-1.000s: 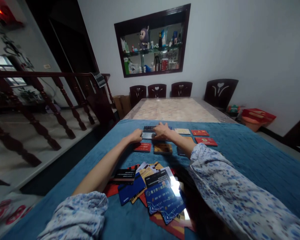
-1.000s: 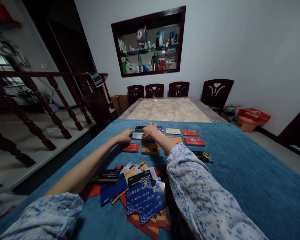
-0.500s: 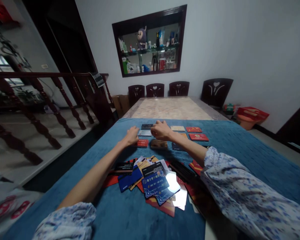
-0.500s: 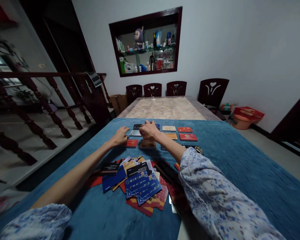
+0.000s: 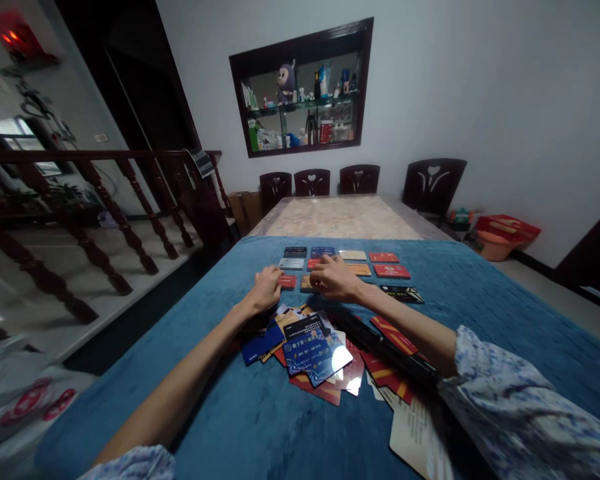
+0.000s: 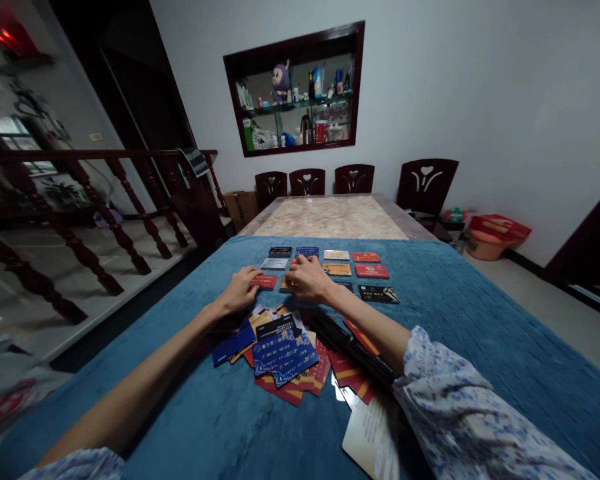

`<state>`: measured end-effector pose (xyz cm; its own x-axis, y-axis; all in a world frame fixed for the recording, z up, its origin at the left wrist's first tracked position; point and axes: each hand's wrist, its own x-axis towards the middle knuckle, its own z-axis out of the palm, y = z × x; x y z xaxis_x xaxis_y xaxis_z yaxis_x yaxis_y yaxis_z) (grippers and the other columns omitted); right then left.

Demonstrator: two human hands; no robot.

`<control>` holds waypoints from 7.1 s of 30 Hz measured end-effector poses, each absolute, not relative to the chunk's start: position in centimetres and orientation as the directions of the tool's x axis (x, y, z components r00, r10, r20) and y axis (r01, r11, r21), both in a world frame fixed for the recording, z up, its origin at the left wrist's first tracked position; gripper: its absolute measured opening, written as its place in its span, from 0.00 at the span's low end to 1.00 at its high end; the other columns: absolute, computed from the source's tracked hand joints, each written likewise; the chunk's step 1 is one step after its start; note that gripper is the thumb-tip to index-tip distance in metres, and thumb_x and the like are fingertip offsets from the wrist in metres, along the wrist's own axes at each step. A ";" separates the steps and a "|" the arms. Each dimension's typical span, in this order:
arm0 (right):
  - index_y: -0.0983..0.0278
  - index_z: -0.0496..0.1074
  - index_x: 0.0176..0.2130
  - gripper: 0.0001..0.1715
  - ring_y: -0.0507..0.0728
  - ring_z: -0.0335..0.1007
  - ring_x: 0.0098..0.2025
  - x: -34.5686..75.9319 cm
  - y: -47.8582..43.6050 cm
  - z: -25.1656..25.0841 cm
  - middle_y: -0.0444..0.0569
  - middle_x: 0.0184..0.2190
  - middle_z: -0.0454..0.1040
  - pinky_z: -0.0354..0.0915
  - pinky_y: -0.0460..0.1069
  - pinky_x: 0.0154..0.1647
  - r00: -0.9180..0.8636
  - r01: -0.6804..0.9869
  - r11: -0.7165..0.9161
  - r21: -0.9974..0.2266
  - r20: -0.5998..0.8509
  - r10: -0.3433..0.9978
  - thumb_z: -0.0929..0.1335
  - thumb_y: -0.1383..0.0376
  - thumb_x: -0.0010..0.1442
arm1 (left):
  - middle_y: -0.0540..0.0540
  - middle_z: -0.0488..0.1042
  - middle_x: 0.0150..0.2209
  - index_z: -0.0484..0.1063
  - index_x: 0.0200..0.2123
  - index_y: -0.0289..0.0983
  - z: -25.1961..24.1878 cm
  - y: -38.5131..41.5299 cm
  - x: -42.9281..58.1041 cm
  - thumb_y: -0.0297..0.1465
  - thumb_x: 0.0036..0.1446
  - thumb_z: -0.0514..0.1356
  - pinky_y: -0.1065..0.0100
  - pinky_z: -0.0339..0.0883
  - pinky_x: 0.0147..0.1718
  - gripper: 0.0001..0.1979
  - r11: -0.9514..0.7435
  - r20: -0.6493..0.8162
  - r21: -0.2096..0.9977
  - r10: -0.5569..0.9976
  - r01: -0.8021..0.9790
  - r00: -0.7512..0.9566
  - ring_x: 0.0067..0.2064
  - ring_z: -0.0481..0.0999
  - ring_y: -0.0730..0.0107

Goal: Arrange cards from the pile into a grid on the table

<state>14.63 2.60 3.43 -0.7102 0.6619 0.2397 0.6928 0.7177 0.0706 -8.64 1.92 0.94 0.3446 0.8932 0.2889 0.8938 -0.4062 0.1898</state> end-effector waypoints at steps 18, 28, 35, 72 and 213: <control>0.59 0.77 0.45 0.15 0.63 0.58 0.50 16.0 -3.6 2.0 0.52 0.45 0.75 0.51 0.57 0.47 -0.804 0.510 0.857 -0.072 0.314 0.505 0.70 0.57 0.59 | 0.41 0.73 0.48 0.75 0.42 0.37 0.1 -3.7 -7.3 0.23 0.57 0.55 0.53 0.63 0.51 0.12 -0.534 0.361 0.257 0.826 0.806 0.432 0.53 0.70 0.58; 0.56 0.76 0.49 0.20 0.66 0.56 0.55 15.5 -4.6 0.8 0.52 0.53 0.72 0.52 0.62 0.52 -0.861 0.464 0.883 -0.064 0.203 0.467 0.70 0.55 0.57 | 0.43 0.74 0.43 0.77 0.37 0.38 0.5 -5.8 -6.6 0.25 0.61 0.54 0.55 0.61 0.48 0.11 -0.586 0.273 0.243 0.806 0.773 0.525 0.48 0.70 0.61; 0.58 0.75 0.50 0.20 0.66 0.57 0.54 15.6 -4.4 0.4 0.54 0.50 0.73 0.54 0.61 0.50 -0.829 0.526 0.849 -0.046 0.194 0.524 0.69 0.56 0.59 | 0.44 0.73 0.41 0.77 0.33 0.37 0.3 -6.1 -6.5 0.24 0.61 0.53 0.57 0.58 0.48 0.12 -0.611 0.251 0.209 0.788 0.763 0.562 0.46 0.70 0.62; 0.60 0.76 0.47 0.18 0.65 0.57 0.53 16.3 -4.0 1.1 0.55 0.47 0.74 0.56 0.58 0.47 -0.787 0.598 0.799 -0.067 0.140 0.600 0.69 0.56 0.59 | 0.43 0.71 0.43 0.71 0.43 0.38 1.9 -8.1 -6.4 0.37 0.52 0.63 0.56 0.59 0.47 0.16 -0.637 0.073 0.123 0.771 0.761 0.633 0.46 0.67 0.57; 0.58 0.72 0.55 0.32 0.67 0.67 0.56 17.6 21.0 2.8 0.57 0.56 0.72 0.64 0.61 0.53 -0.280 0.955 0.293 0.045 -0.191 0.941 0.72 0.61 0.50 | 0.36 0.72 0.53 0.71 0.45 0.37 1.9 21.8 2.2 0.25 0.46 0.61 0.37 0.50 0.60 0.19 -0.426 -0.182 -0.097 0.896 0.900 0.405 0.61 0.59 0.45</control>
<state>17.57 20.97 2.82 -0.2798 0.9408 -0.1913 0.9550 0.2932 0.0451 2.23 21.80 1.88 0.4047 0.8961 -0.1823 0.8995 -0.4259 -0.0969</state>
